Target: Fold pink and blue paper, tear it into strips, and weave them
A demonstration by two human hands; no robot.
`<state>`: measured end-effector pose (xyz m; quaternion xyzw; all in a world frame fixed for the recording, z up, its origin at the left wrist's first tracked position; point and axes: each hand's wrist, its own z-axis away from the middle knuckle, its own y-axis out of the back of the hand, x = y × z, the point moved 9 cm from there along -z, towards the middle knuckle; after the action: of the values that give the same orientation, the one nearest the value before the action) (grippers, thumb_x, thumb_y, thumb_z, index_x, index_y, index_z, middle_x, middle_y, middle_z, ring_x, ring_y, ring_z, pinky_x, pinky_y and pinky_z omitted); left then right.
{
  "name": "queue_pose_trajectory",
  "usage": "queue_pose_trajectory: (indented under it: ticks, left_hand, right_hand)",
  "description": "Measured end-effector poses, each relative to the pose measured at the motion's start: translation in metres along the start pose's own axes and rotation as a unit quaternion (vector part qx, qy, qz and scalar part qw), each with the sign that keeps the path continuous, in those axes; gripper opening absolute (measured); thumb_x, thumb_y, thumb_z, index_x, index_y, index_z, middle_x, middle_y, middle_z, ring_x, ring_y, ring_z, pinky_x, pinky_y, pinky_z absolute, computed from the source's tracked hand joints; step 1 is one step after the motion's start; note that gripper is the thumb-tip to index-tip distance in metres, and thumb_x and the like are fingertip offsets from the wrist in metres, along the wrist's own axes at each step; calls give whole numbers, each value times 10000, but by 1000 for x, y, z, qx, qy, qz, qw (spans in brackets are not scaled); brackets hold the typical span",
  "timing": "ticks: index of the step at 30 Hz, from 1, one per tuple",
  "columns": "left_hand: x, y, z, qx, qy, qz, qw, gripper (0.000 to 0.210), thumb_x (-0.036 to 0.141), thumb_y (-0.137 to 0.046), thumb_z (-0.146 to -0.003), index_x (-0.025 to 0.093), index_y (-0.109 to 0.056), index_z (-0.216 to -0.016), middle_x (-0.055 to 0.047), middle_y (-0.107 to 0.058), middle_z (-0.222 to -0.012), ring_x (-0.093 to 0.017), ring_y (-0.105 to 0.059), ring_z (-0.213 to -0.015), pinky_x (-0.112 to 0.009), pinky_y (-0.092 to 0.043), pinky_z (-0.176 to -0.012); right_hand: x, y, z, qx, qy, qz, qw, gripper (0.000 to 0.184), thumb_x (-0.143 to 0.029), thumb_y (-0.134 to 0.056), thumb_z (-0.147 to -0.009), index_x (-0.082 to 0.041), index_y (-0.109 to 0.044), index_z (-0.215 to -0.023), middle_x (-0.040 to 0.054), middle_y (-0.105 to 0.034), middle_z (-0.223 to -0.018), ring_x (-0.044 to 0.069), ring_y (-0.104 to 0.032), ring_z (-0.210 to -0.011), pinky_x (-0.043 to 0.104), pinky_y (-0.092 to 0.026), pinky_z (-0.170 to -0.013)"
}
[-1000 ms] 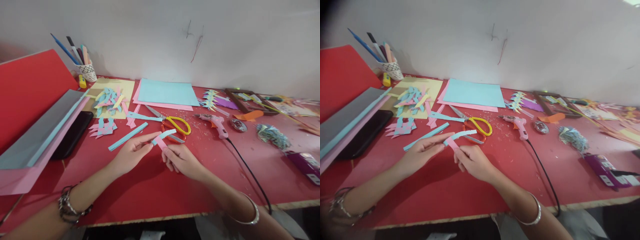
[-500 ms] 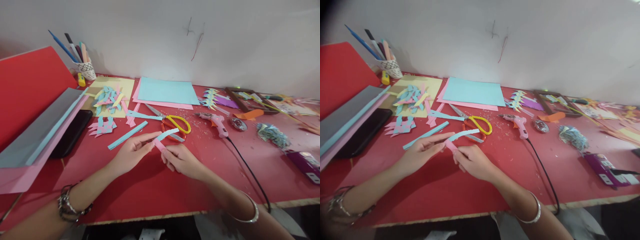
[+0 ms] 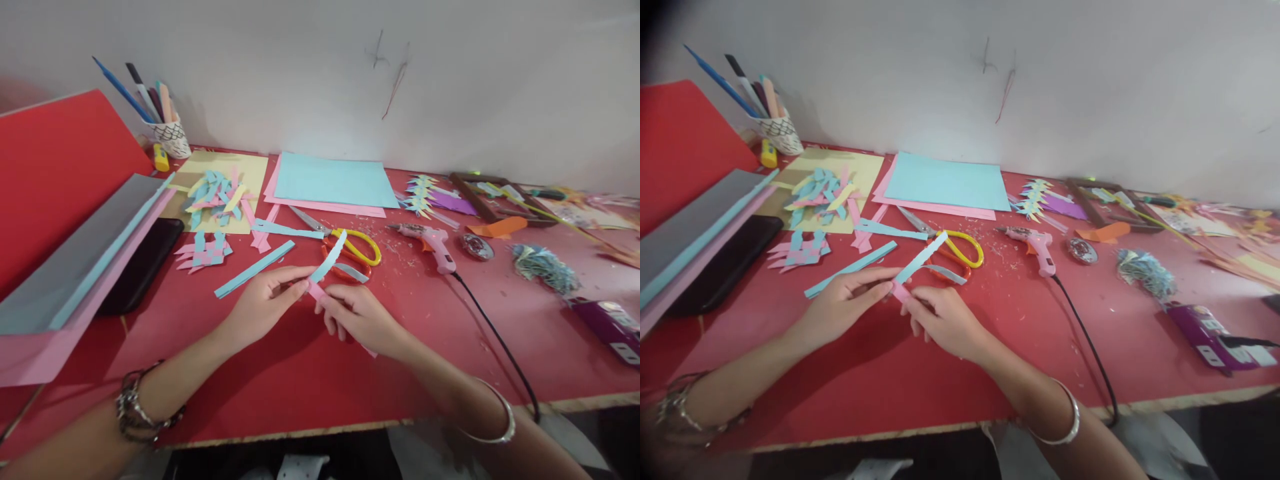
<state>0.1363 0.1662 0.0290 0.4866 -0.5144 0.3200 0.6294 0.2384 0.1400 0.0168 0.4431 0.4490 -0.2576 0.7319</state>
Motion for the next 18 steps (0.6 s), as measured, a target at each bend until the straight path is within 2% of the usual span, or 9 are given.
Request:
queue_pose_trajectory:
  ticks: [11, 15, 18]
  left_hand:
    - [9, -2, 0, -9, -39, 10, 999, 261, 288, -491, -759, 193, -632, -957, -34, -642, -941, -150, -584, -853, -251, -485, -750]
    - [10, -1, 0, -12, -45, 6, 999, 252, 276, -493, -763, 209, -632, -962, -31, -635, -941, -153, -574, -868, -256, -478, -762]
    - [9, -1, 1, -8, -40, 3, 999, 260, 283, -501, -761, 219, -620, -984, -30, -630, -944, -155, -572, -853, -261, -477, -753]
  right_hand:
    - [2, 0, 0, -14, -22, -6, 1000, 213, -280, -414, -819, -157, -522, -683, -72, -464, -415, 25, -416, -326, 140, -337, -381]
    - [5, -2, 0, -14, -23, -9, 1000, 200, -268, -426, -806, -154, -540, -687, -56, -499, -449, 36, -455, -354, 146, -367, -394]
    - [0, 1, 0, 7, 3, -8, 1000, 212, -263, -432, -798, -157, -537, -648, -24, -559, -529, 57, -518, -447, 171, -421, -469]
